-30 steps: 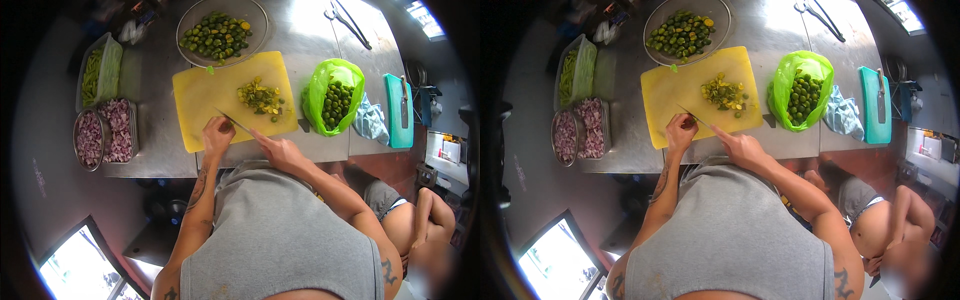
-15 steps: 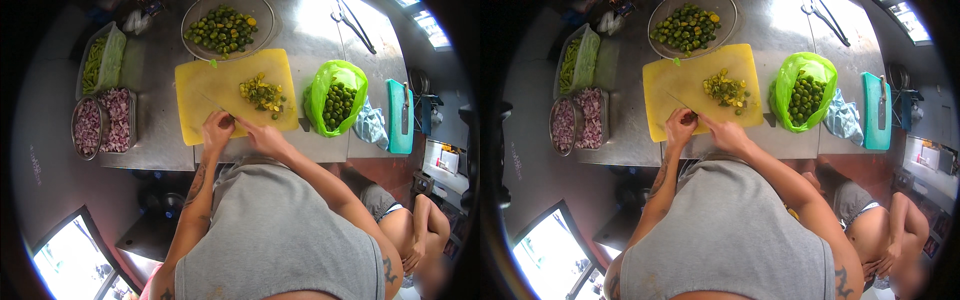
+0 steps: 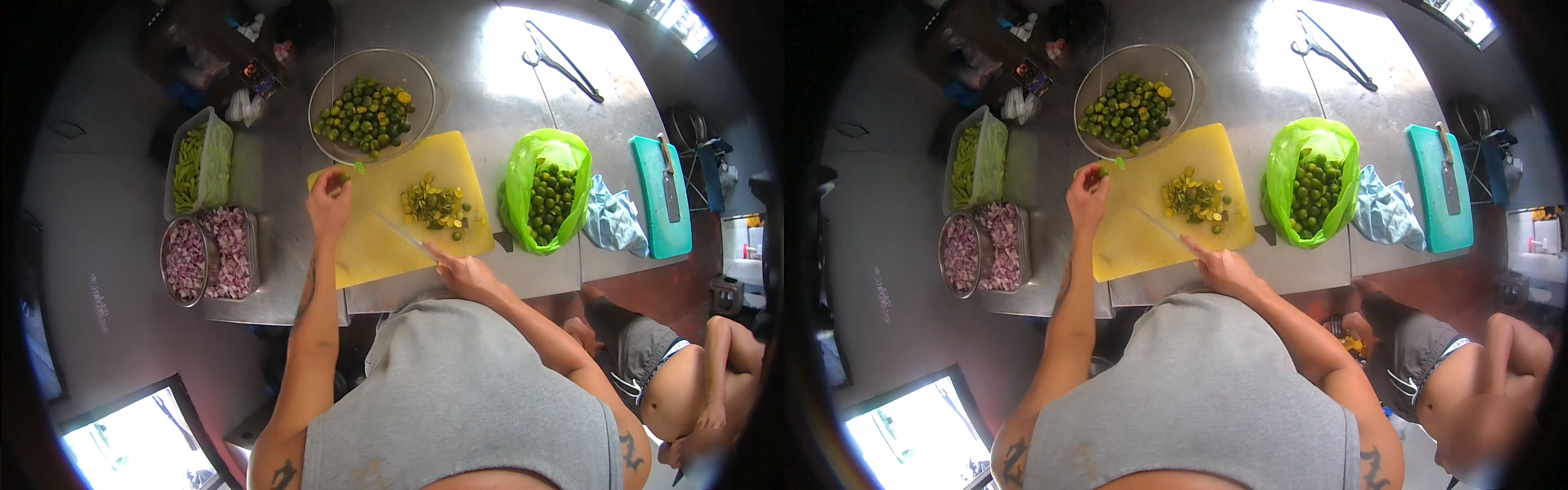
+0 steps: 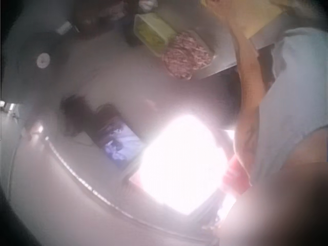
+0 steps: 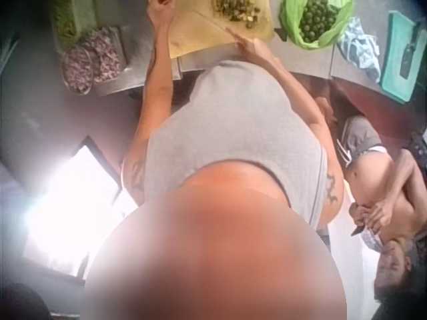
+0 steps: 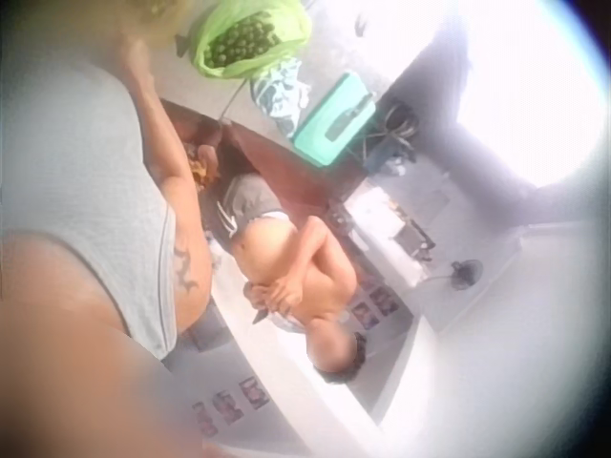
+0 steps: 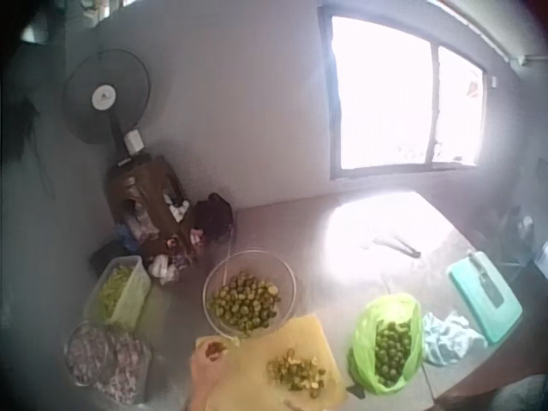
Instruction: The person repeatedly picks small green vegetables from a green plastic bag and chops them on a yellow cutting board using a knife. The chopped pieces accumulate on the board and are later transferred into a metal bowl.
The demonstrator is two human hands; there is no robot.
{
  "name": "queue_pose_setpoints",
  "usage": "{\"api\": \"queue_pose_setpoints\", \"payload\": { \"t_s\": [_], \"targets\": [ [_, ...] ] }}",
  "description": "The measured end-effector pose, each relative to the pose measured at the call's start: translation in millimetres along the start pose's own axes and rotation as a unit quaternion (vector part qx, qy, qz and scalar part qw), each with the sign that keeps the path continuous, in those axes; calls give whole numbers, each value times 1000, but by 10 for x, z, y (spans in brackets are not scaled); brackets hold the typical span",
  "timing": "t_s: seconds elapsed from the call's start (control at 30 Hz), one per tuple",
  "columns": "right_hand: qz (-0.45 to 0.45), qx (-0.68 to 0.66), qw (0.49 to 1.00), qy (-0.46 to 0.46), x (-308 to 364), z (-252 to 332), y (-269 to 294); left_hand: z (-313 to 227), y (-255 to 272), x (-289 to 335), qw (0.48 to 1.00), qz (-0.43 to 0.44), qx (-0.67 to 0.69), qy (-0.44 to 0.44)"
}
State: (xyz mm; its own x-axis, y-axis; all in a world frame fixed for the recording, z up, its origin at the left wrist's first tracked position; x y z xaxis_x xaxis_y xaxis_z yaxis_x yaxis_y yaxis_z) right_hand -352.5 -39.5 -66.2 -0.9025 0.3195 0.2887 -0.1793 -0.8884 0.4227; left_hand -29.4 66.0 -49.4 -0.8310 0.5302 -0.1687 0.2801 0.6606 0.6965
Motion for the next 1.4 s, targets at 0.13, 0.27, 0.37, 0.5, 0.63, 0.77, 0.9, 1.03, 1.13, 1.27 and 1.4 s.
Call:
{"api": "queue_pose_setpoints", "payload": {
  "t_s": [0.13, 0.27, 0.37, 0.5, 0.63, 0.77, 0.9, 1.03, 1.13, 1.27, 1.4],
  "targets": [
    [-18, 0, 1000, 20, 39, -76, -5, -197, -109, -734, 985, 69, -135, -84],
    [-67, 9, 995, 74, 76, -116, -6, -202, -283, -1044, 941, 144, -290, -101],
    [-65, -17, 996, 53, 93, -163, -36, -176, -358, -1151, 926, 147, -322, -133],
    [-50, -26, 998, 7, 119, -154, -45, -150, -445, -1259, 915, 159, -340, -147],
    [-55, -27, 998, 5, 101, -107, -12, -131, -574, -1320, 910, 180, -351, -131],
    [-77, -4, 996, 39, 76, -101, -31, -119, -612, -1318, 913, 127, -364, -136],
    [-41, -26, 999, -7, 52, -217, -86, -182, -566, -1308, 908, 147, -368, -137],
    [-31, -21, 999, -4, 35, -217, -72, -698, -280, -964, 919, -32, -365, -147],
    [-46, -44, 998, 21, 1, -242, -55, -1369, -574, -447, 975, -33, -174, -134],
    [-31, -6, 999, 29, -18, -399, -139, -2492, -1721, 522, 924, 260, 99, -264],
    [-23, 1, 998, 65, -64, -460, -154, -3089, -2417, 865, 874, 289, 21, -390]
  ]
}}
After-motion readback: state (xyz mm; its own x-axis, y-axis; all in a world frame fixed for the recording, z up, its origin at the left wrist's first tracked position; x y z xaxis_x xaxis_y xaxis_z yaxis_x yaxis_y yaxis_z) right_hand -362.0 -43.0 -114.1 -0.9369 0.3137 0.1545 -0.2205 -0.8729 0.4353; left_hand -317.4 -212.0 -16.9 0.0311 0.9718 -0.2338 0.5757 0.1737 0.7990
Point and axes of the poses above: each hand's wrist, its own x-axis away from the middle knuckle, its own y-axis out of the back of the hand, z = x × y, the point moved 5 cm from there along -x, towards the middle knuckle, and after that the axes turned 15 degrees about -x, right-handed, at the moved point
